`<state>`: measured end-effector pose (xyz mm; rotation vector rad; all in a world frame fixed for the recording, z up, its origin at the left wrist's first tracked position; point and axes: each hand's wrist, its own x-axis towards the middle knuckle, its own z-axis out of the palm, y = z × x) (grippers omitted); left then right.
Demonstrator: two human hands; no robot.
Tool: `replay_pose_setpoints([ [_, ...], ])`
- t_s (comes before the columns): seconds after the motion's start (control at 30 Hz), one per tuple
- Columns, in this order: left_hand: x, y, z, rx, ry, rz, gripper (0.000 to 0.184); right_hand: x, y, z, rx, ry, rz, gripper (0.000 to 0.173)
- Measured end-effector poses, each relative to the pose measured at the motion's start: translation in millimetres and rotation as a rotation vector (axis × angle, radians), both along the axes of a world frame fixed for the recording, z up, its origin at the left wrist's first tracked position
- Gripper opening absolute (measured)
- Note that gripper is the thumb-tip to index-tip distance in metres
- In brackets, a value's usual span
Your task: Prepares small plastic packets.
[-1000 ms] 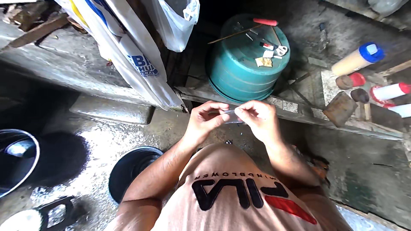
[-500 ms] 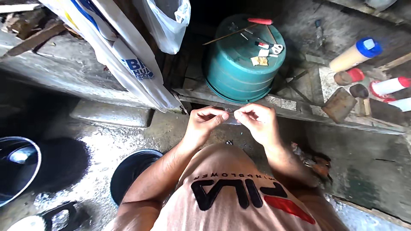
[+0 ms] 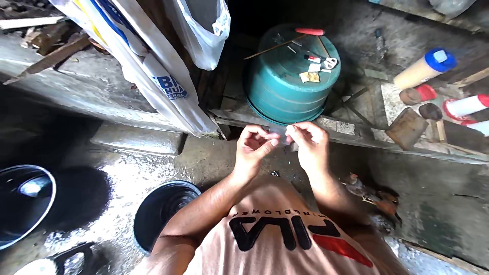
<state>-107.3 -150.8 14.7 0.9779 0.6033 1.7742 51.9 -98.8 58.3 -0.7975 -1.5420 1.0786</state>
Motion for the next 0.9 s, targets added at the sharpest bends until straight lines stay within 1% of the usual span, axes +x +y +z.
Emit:
replay_pose_setpoints([
  [0.1, 6.5, -0.5, 0.1, 0.035, 0.036, 0.101, 0.021, -4.9, -4.1, -1.6, -0.017, -0.007, -0.049, 0.009],
  [0.2, 9.0, -1.6, 1.1, 0.041, 0.050, 0.171, 0.021, -9.4, -6.5, -3.4, -0.004, 0.008, -0.071, 0.009],
  [0.3, 9.8, -2.4, -0.3, 0.042, 0.057, 0.144, 0.017, -13.0, -9.9, -6.2, -0.014, 0.017, -0.096, 0.009],
  [0.53, 1.5, -8.4, 3.0, -0.048, 0.116, 0.100, 0.015, -18.6, -16.2, -11.7, -0.019, 0.009, -0.120, 0.008],
  [0.77, -26.3, -17.5, -1.4, -0.091, 0.285, 0.090, 0.015, -13.6, -20.3, -14.0, -0.083, 0.003, 0.005, 0.010],
  [0.9, -43.5, -24.1, -3.3, -0.110, 0.363, 0.037, 0.015, -4.4, -13.1, -3.3, -0.061, -0.127, 0.125, 0.014],
])
